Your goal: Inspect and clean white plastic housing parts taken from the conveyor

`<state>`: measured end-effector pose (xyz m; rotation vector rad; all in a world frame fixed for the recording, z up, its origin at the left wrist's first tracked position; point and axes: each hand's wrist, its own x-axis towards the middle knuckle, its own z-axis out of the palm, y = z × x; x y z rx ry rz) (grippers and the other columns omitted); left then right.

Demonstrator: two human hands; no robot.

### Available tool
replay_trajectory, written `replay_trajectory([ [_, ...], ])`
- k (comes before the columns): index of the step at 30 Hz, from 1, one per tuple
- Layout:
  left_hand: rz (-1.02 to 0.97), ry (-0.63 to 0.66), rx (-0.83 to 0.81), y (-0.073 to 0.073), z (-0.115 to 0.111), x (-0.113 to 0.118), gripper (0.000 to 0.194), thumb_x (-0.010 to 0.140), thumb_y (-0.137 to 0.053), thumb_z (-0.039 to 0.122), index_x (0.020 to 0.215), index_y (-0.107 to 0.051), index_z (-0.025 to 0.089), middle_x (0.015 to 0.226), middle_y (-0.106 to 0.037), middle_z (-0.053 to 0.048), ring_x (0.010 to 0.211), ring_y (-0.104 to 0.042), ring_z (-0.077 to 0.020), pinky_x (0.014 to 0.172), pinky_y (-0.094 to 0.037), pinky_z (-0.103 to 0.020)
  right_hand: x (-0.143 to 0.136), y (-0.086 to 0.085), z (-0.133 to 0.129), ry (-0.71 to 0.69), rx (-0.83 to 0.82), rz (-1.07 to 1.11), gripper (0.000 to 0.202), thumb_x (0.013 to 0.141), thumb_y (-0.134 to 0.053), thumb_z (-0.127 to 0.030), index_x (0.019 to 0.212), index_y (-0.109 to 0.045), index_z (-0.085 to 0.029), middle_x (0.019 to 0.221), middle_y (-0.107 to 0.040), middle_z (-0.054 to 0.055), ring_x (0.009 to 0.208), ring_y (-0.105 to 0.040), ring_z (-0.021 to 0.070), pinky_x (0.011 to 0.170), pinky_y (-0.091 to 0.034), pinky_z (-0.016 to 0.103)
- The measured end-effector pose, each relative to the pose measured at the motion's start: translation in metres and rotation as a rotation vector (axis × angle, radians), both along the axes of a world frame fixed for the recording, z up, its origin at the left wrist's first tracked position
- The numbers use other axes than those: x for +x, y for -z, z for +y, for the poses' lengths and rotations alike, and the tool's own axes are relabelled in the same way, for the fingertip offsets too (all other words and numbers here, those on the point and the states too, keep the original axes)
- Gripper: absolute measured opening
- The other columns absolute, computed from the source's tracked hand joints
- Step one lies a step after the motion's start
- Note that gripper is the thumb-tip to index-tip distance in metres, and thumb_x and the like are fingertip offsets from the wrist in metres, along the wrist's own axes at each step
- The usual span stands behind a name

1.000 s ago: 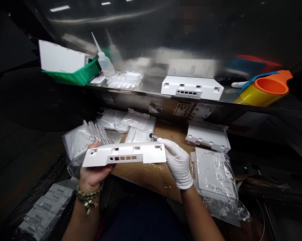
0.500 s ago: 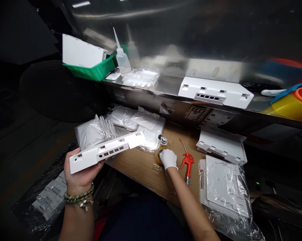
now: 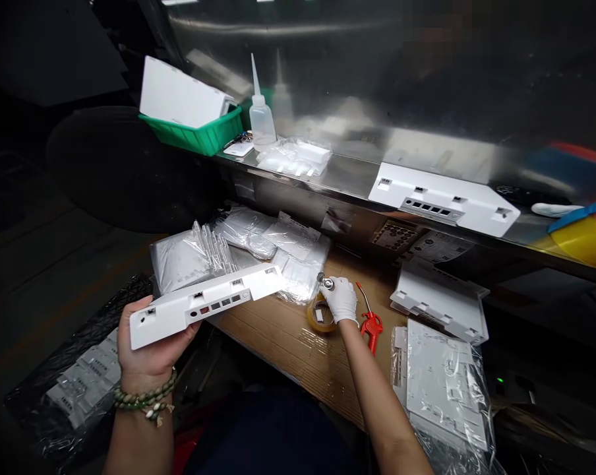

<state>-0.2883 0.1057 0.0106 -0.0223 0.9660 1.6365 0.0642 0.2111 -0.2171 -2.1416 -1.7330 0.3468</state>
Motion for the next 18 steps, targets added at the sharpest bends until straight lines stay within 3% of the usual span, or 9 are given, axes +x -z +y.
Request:
replay_trajectory([
  [18, -0.008, 0.046, -0.01, 0.0074, 0.0099, 0.0, 0.026, 0.085, -0.054, 0.023, 0.105, -0.069, 0.014, 0.094, -0.079, -0.013, 0.078, -0.076, -0.0312, 0.058, -0.065, -0.046, -0.0008, -0.004, -0.0016, 0.025, -0.013, 0.004, 0.039, 0.084, -0.072, -0.049, 0.116, -0.075, -0.027, 0.113, -0.069, 0.008, 0.104, -0.058, 0.0262, 0.087, -0.041, 0.032],
])
